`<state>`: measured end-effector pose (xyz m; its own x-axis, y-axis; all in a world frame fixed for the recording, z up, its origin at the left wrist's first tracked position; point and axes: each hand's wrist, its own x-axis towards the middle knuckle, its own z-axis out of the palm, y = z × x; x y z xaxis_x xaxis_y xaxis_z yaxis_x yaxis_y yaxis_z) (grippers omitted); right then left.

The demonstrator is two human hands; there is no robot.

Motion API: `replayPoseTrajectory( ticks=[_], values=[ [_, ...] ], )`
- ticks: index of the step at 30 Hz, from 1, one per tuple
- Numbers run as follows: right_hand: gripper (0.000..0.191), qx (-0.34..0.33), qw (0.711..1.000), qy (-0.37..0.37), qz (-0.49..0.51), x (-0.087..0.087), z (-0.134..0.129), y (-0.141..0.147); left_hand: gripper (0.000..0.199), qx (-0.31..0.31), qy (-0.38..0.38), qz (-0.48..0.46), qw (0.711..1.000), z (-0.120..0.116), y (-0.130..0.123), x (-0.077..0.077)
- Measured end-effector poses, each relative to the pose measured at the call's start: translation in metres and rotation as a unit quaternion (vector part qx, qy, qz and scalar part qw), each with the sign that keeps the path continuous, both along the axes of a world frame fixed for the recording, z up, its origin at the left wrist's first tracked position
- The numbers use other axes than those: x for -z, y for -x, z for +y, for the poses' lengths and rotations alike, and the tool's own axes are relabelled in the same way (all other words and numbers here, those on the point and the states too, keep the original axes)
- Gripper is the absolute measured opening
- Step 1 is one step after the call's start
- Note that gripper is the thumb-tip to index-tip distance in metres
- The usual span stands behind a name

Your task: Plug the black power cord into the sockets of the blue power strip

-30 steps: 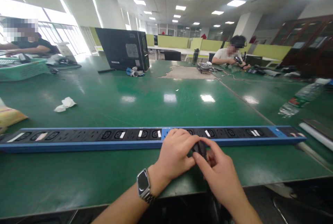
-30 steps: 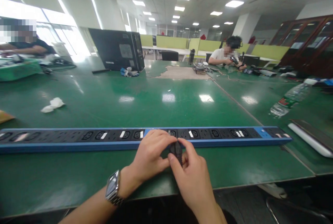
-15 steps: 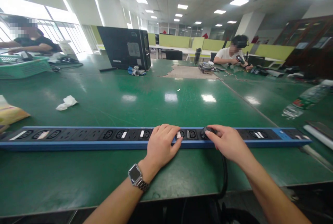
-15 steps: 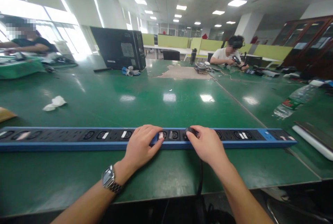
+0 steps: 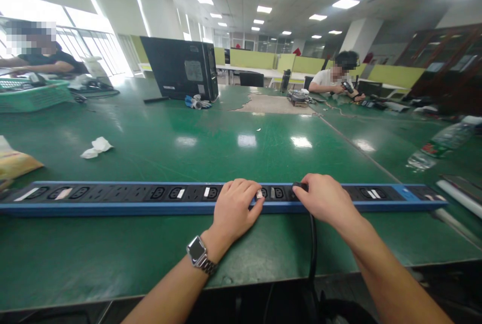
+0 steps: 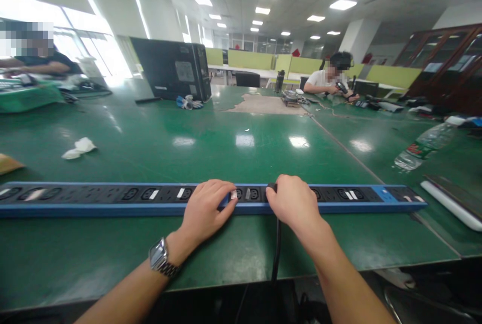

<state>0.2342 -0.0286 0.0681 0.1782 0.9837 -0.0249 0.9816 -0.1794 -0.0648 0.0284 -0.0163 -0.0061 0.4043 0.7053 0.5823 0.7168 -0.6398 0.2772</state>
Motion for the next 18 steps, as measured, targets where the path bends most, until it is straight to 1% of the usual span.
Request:
replayPoseTrajectory(
  ticks=[4,8,12,15,18],
  values=[
    [0.037,-0.006,1.0,-0.015,0.01,0.004,0.002,0.0,0.017,0.005,0.001,-0.003,1.0,0.0,0.001,0.0],
    [0.035,-0.036,0.997,-0.042,0.05,0.012,0.004,-0.01,0.017,0.007,0.009,-0.005,1.0,-0.001,0.001,-0.001],
    [0.035,-0.042,0.995,-0.055,0.072,0.017,0.006,-0.018,0.017,0.007,0.01,-0.009,1.0,-0.001,0.001,-0.002],
    [0.034,-0.048,0.994,-0.055,0.083,0.015,0.005,-0.017,0.017,0.006,0.013,-0.008,1.0,-0.002,0.001,-0.002],
    [0.036,-0.037,0.987,-0.094,0.122,0.004,-0.002,-0.019,0.016,0.005,0.013,-0.007,1.0,-0.001,0.001,-0.001]
  ],
)
